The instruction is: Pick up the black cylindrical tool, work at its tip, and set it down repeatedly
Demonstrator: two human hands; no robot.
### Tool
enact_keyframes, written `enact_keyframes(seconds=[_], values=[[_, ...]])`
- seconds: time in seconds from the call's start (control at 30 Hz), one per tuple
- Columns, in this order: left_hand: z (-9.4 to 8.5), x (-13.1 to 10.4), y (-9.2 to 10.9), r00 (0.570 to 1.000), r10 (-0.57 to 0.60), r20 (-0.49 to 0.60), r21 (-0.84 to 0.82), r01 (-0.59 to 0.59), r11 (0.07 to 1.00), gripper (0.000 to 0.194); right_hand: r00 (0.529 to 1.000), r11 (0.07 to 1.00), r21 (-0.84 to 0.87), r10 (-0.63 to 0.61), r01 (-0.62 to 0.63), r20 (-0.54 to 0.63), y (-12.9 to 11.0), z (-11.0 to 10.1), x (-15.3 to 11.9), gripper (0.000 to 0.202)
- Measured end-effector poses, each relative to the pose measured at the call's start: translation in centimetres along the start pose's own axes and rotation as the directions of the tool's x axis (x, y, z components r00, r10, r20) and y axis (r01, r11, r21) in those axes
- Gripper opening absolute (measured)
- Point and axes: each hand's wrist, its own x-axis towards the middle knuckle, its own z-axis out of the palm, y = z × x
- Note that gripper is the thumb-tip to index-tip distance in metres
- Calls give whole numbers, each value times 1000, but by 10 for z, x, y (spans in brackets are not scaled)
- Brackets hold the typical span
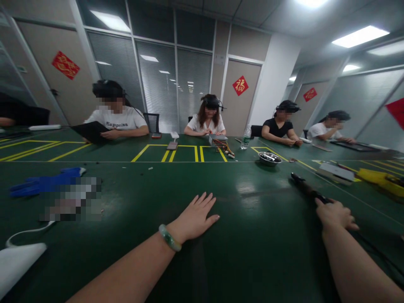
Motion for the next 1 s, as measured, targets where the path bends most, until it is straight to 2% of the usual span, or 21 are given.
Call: enact_keyframes(seconds=[0.1, 0.2, 0.27, 0.37, 0.5, 0.6, 0.7, 0.8, 0.9, 1.0], values=[[-2, 0, 1, 1000, 0, -11, -6, 0, 1000, 67, 984, 986, -58, -148, 154, 95, -16, 1, -14, 63], [-5, 0, 4, 998, 18, -63, 0, -18, 1000, 67, 919, 926, -62, -361, 374, 157, -43, 6, -45, 56], [-7, 1, 6, 994, 45, -98, 8, -45, 999, 67, 824, 838, -17, -532, 545, 196, -65, 9, -77, 50], [-11, 2, 11, 986, 91, -141, 32, -87, 996, 70, 618, 663, 133, -740, 737, 266, -95, 11, -138, 44], [-15, 3, 18, 964, 153, -215, 87, -137, 987, 77, 397, 494, 359, -863, 792, 312, -119, 9, -228, 40], [-14, 5, 22, 953, 186, -239, 123, -160, 979, 80, 277, 415, 481, -901, 773, 333, -131, 6, -289, 37], [-12, 7, 21, 962, 130, -242, 144, -97, 985, 77, 228, 401, 543, -905, 738, 359, -143, 6, -337, 44], [-10, 7, 17, 968, 49, -248, 133, -16, 991, 84, 172, 376, 600, -913, 706, 369, -151, 2, -359, 51], [-11, 6, 14, 969, 17, -248, 99, 7, 995, 88, 139, 347, 621, -923, 703, 359, -148, -12, -353, 50], [-10, 5, 13, 967, 9, -254, 92, 15, 996, 82, 171, 314, 494, -934, 811, 312, -133, -35, -332, 48]])
